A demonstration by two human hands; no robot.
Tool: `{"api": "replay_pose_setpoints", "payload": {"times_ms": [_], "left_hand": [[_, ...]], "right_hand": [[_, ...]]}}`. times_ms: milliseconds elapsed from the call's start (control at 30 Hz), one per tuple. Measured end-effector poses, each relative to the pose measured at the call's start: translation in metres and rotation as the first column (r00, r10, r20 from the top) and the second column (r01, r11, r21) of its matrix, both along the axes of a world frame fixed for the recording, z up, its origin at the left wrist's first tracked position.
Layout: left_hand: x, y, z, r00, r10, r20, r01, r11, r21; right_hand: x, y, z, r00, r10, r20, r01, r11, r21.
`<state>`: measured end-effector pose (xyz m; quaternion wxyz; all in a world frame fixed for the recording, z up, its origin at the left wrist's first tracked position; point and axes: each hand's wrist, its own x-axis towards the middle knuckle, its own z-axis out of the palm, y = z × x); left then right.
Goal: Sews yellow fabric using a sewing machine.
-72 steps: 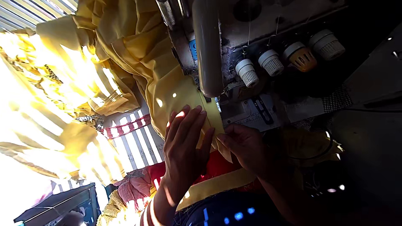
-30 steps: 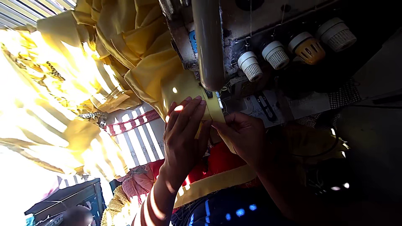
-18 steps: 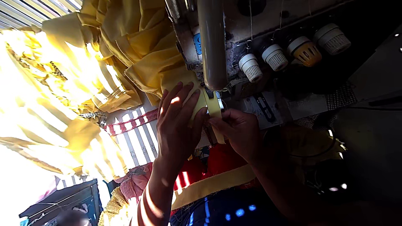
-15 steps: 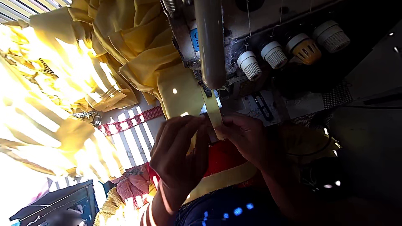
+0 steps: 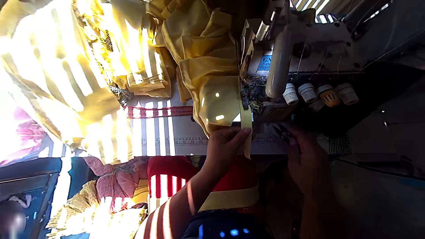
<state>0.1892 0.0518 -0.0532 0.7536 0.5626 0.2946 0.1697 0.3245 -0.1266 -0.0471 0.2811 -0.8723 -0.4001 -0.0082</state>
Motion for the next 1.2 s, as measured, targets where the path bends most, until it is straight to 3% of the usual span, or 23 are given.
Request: {"api": "replay_pose_setpoints", "payload": {"times_ms": [67,133,267,367,633,933,1200], "left_hand": [[0.0,-0.003,0.009,0.999,0.027,0.034,-0.026,0.999,-0.032],[0.001,-0.004,0.018,0.997,0.05,0.057,-0.049,0.999,-0.015],[0.006,-0.002,0.028,0.996,0.076,0.051,-0.078,0.996,0.034],[0.009,0.001,0.032,0.993,0.095,0.067,-0.099,0.993,0.061],[0.009,0.004,0.035,0.998,0.06,0.011,-0.061,0.994,0.095],[0.009,0.009,0.04,0.998,0.057,0.033,-0.059,0.996,0.074],[0.01,0.005,0.034,1.0,0.016,0.015,-0.017,0.997,0.07]], "right_hand": [[0.0,0.012,0.008,0.996,0.09,-0.024,-0.088,0.992,0.091],[0.001,0.031,0.008,0.991,0.106,0.08,-0.114,0.987,0.113],[0.005,0.063,0.009,0.944,0.099,0.316,-0.13,0.988,0.079],[0.008,0.075,0.012,0.909,0.129,0.396,-0.149,0.989,0.019],[0.004,0.084,0.016,0.931,0.118,0.346,-0.155,0.985,0.079],[0.011,0.081,0.024,0.913,0.204,0.352,-0.203,0.978,-0.038],[0.006,0.094,0.021,0.93,0.21,0.3,-0.229,0.973,0.029]]}}
